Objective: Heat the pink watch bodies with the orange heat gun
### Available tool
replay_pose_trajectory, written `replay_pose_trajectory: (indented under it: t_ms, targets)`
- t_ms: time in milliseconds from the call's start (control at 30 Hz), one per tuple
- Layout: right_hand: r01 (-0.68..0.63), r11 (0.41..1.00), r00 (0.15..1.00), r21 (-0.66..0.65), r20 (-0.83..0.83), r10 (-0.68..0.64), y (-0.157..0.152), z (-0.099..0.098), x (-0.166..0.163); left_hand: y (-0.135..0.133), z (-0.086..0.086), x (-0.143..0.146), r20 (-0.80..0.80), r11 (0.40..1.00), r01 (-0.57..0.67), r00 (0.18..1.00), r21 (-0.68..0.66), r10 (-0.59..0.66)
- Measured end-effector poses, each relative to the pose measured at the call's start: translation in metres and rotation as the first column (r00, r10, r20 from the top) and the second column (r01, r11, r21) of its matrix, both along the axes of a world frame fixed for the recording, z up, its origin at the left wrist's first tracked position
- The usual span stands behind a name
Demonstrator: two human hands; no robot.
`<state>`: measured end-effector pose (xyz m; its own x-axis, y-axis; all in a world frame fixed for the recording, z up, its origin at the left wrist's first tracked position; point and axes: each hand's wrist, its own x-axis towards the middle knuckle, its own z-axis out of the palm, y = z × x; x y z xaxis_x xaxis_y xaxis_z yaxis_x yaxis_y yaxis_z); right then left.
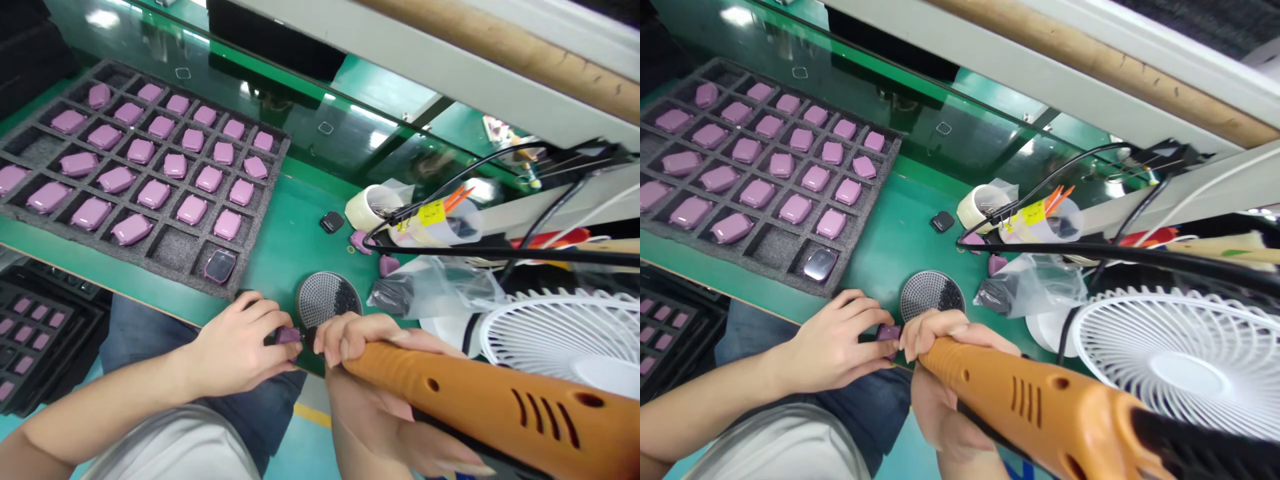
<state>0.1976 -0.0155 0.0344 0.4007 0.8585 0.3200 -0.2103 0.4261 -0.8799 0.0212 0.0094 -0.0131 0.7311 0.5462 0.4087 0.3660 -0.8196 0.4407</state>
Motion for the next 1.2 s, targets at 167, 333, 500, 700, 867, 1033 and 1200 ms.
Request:
replay_pose_trajectory:
  t_ms: [167,333,500,700,867,1033,1200]
  targets:
    - [-0.073,0.997,0.997,-0.020,0.019,0.074,0.001,0.004,0.008,0.001,0.000,0.000,0.000,1.000,0.000,1.000,0.008,0.000]
    - [-0.071,0.997,0.997,-0.018,0.028,0.072,0.001,0.006,0.008,0.002,0.000,0.000,-0.001,1.000,0.004,1.000,0.010,-0.004]
    - [-0.087,0.996,0.996,-0.016,0.034,0.087,0.004,0.006,0.005,0.001,0.000,0.000,0.005,1.000,0.008,1.000,-0.007,-0.008]
    - [-0.107,0.994,0.993,-0.026,0.037,0.108,0.003,0.004,0.005,0.001,-0.002,0.001,-0.001,1.000,0.007,1.000,-0.011,-0.007]
    - [-0.098,0.995,0.995,0.013,-0.013,0.099,0.005,-0.004,0.001,0.001,0.000,0.000,-0.004,1.000,0.007,1.000,-0.003,-0.007]
    - [-0.165,0.986,0.986,-0.011,-0.043,0.164,0.012,-0.004,0.006,0.003,0.000,-0.004,-0.040,0.999,0.041,0.998,0.018,-0.040]
    - [-0.131,0.988,0.991,0.078,-0.017,0.133,0.008,-0.006,0.037,-0.002,-0.004,-0.002,0.082,0.997,0.010,0.997,0.074,-0.016]
